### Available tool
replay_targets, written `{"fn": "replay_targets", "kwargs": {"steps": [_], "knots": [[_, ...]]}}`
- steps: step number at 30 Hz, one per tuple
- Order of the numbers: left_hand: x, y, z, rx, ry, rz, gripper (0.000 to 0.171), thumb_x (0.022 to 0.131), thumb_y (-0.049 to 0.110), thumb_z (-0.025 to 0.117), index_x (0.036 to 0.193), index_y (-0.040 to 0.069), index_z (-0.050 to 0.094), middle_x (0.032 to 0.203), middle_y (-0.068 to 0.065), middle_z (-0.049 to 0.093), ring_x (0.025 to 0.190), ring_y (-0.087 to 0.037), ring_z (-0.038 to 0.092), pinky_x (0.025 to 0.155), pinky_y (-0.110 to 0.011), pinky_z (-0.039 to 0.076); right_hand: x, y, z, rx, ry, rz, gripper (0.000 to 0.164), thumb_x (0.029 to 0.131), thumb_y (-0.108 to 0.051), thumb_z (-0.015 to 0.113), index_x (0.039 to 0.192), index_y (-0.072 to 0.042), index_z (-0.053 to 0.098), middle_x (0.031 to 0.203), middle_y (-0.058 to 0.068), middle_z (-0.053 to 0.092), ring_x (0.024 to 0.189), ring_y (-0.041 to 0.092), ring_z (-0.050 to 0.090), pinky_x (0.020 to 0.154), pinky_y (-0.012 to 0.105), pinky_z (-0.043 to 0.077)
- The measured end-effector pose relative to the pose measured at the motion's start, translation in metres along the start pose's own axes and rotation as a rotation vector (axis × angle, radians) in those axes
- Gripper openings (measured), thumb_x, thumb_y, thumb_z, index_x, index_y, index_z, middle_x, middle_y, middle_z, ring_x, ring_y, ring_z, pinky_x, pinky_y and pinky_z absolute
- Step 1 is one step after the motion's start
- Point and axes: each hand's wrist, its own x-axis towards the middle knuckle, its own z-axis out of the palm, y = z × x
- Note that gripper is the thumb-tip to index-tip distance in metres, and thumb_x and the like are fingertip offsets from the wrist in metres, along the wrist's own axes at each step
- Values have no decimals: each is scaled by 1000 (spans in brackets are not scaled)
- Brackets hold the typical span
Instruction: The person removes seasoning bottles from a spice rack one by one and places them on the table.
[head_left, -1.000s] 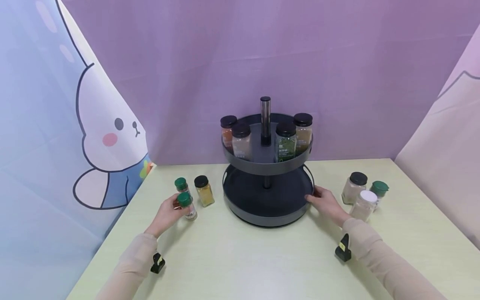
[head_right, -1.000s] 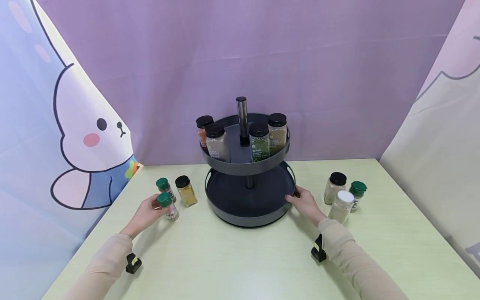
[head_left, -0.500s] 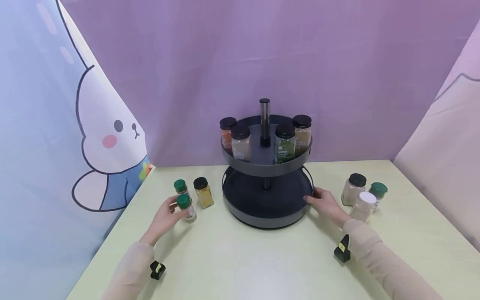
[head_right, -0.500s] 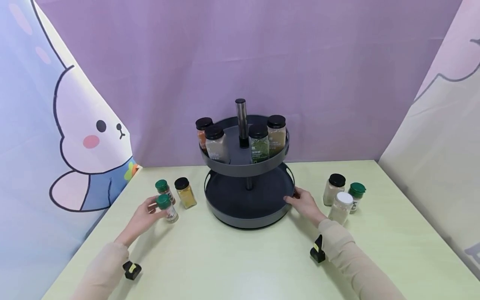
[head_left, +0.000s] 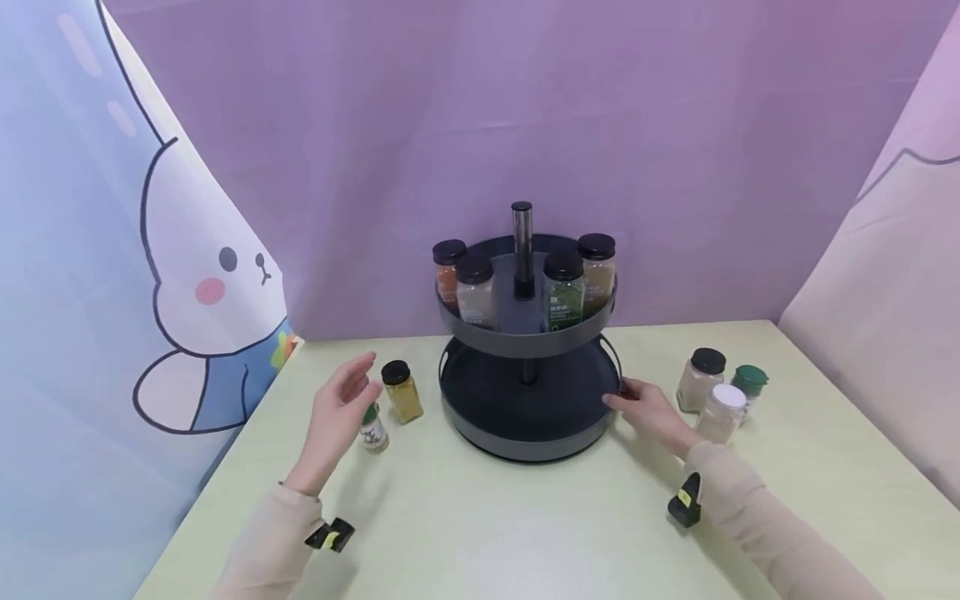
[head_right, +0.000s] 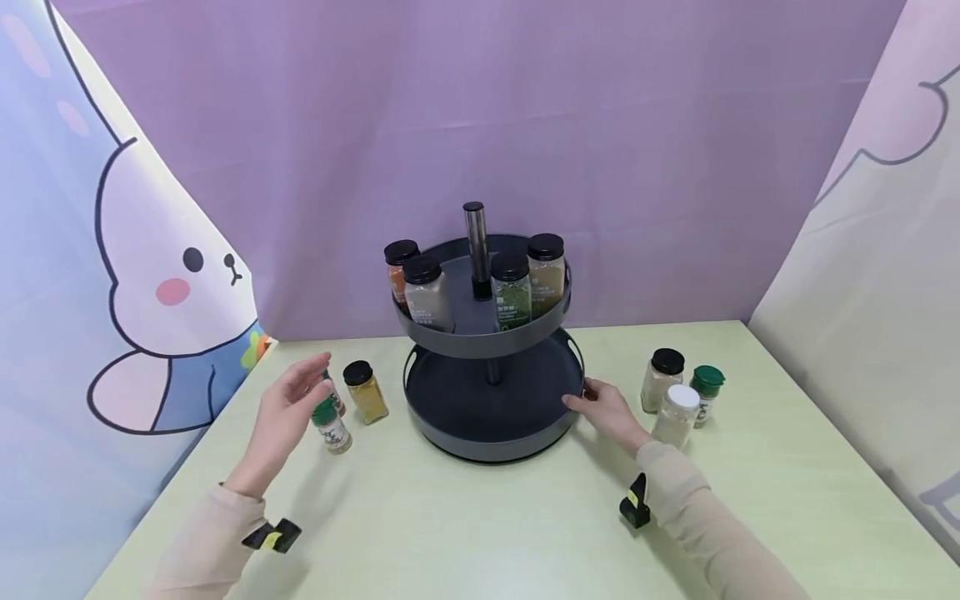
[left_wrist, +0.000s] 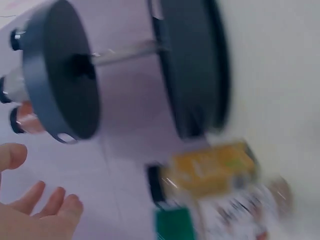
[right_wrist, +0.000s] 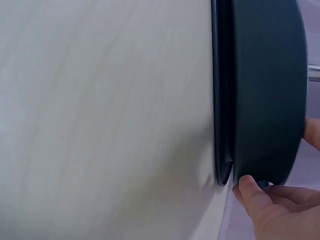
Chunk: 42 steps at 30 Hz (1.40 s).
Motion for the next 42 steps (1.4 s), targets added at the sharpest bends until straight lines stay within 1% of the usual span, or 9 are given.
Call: {"fn": "replay_targets", "kwargs": {"steps": [4,9,16,19,24,27,31,35,42], "knots": [[12,22,8,-90,-77,-35,51,94,30,51,140,14,36,143,-5,40,131,-21,37,110,-39,30,-6,-7,-3,-16,5,-25,71,92,-30,53,139,13,22,140,33,30,127,44,35,103,48,37],[31,44,22,-143,-163,-41,54,94,30,50,142,14,32,145,-5,38,133,-19,35,112,-39,26,-16,-20,-11,-73,33,-62,72,91,-27,55,138,16,20,139,36,27,128,47,31,106,51,31],[61,61,44,-159,-138,-29,60,93,37,50,145,20,26,149,0,31,136,-16,29,112,-38,25,-28,-35,-23,-29,27,-101,73,92,-24,54,141,13,14,144,33,21,132,46,25,106,52,29],[72,64,51,-153,-138,-43,63,93,36,50,146,17,22,150,-3,27,137,-17,26,113,-39,24,-32,-40,-24,-30,19,-120,74,92,-27,54,141,11,14,144,32,22,132,45,25,106,51,30],[88,64,60,-200,-144,-59,65,92,34,51,146,13,22,149,-6,30,136,-19,28,113,-38,23,-37,-46,-21,-23,6,-145,72,91,-24,55,141,11,16,143,32,24,131,44,28,104,50,33],[92,67,63,-234,-155,-65,64,93,31,51,146,12,20,150,-7,27,137,-20,25,114,-37,21,-40,-48,-19,-23,5,-162,70,91,-22,55,141,11,18,143,32,26,130,44,30,104,49,35],[95,67,65,-255,-140,-74,64,93,27,52,146,10,21,151,-7,25,139,-18,23,114,-33,20,-42,-50,-19,-30,-1,-197,67,91,-21,56,140,10,22,142,31,28,129,44,31,103,48,36],[97,63,68,-260,-115,-66,61,92,26,53,145,12,25,149,-5,29,137,-17,26,114,-33,21,-42,-54,-20,-35,-13,-217,67,91,-21,55,141,9,22,143,30,28,130,43,31,103,47,36],[98,63,71,-262,-108,-69,61,92,25,53,145,13,25,149,-5,30,137,-17,27,113,-33,23,-43,-78,-40,-25,-5,-229,70,92,-26,54,143,6,18,145,28,26,131,43,31,105,49,33]]}}
